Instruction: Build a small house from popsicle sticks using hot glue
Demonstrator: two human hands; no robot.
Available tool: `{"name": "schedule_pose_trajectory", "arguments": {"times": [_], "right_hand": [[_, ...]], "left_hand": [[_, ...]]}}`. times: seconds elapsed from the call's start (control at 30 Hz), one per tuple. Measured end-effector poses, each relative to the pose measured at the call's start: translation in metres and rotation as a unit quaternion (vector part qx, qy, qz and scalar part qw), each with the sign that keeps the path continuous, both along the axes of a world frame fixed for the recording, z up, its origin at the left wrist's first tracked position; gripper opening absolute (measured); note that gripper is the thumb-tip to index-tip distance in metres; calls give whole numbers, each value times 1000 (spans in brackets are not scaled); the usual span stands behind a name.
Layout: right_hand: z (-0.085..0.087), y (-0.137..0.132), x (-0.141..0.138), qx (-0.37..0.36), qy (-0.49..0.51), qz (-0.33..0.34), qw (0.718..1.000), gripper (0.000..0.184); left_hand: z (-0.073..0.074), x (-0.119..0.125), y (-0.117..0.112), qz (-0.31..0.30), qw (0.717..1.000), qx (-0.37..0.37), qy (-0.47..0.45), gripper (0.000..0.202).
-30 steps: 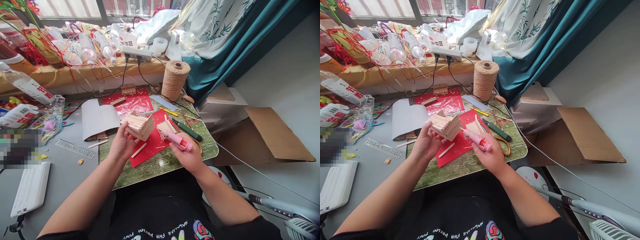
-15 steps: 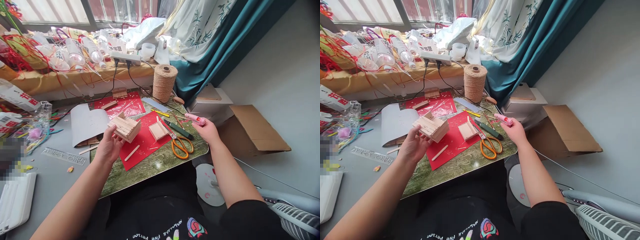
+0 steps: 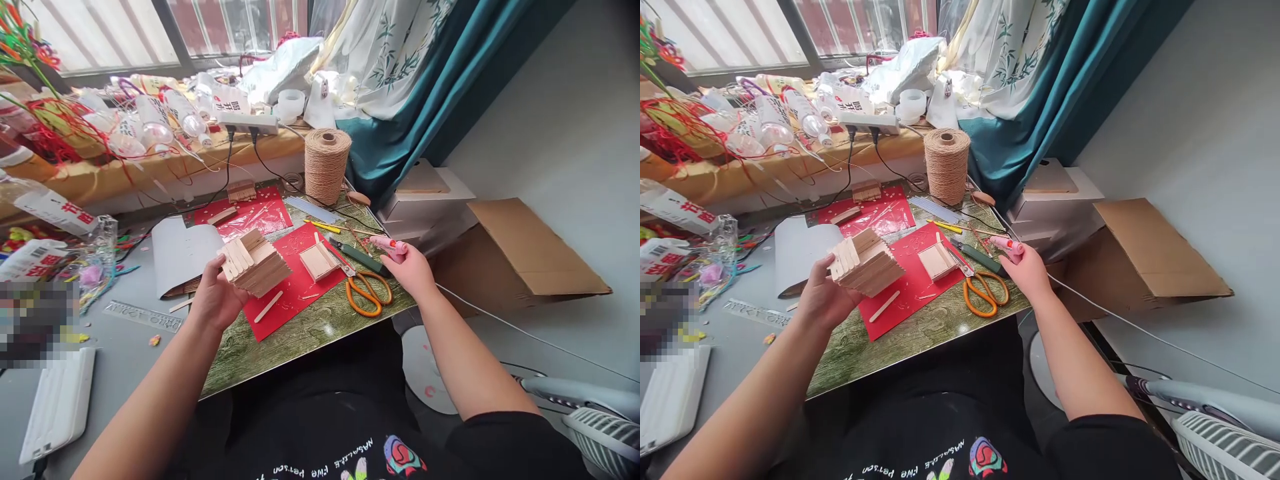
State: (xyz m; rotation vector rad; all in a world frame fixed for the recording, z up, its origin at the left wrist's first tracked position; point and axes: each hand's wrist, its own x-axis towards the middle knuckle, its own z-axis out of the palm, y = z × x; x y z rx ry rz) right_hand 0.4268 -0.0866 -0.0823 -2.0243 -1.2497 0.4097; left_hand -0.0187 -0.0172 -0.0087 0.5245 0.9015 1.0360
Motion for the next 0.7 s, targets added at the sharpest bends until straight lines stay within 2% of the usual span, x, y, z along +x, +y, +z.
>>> {"name": "schedule_pose_trajectory", "arguments": {"times": [0.1, 0.27, 0.43, 0.57, 0.63, 0.7], "right_hand": [[-2, -5, 1, 6, 1, 0, 1000, 45], [-9, -10, 4, 1, -37, -3, 999, 46], [-18, -14, 4, 79, -79, 22, 994, 53], [-26, -34, -6, 144, -77, -42, 986, 69], [-25, -46, -17, 191, -83, -70, 976, 67], [-18, -56, -31, 255, -108, -68, 959, 59]], "left_hand": [[5, 1, -4, -7, 1000, -14, -22, 50], [10, 2, -8, -22, 998, -25, -49, 52], [10, 2, -10, -34, 996, -20, -80, 54], [10, 2, -11, -41, 996, -26, -81, 54], [10, 2, -11, -40, 995, -28, -82, 54], [9, 3, -11, -40, 995, -29, -85, 55]]}}
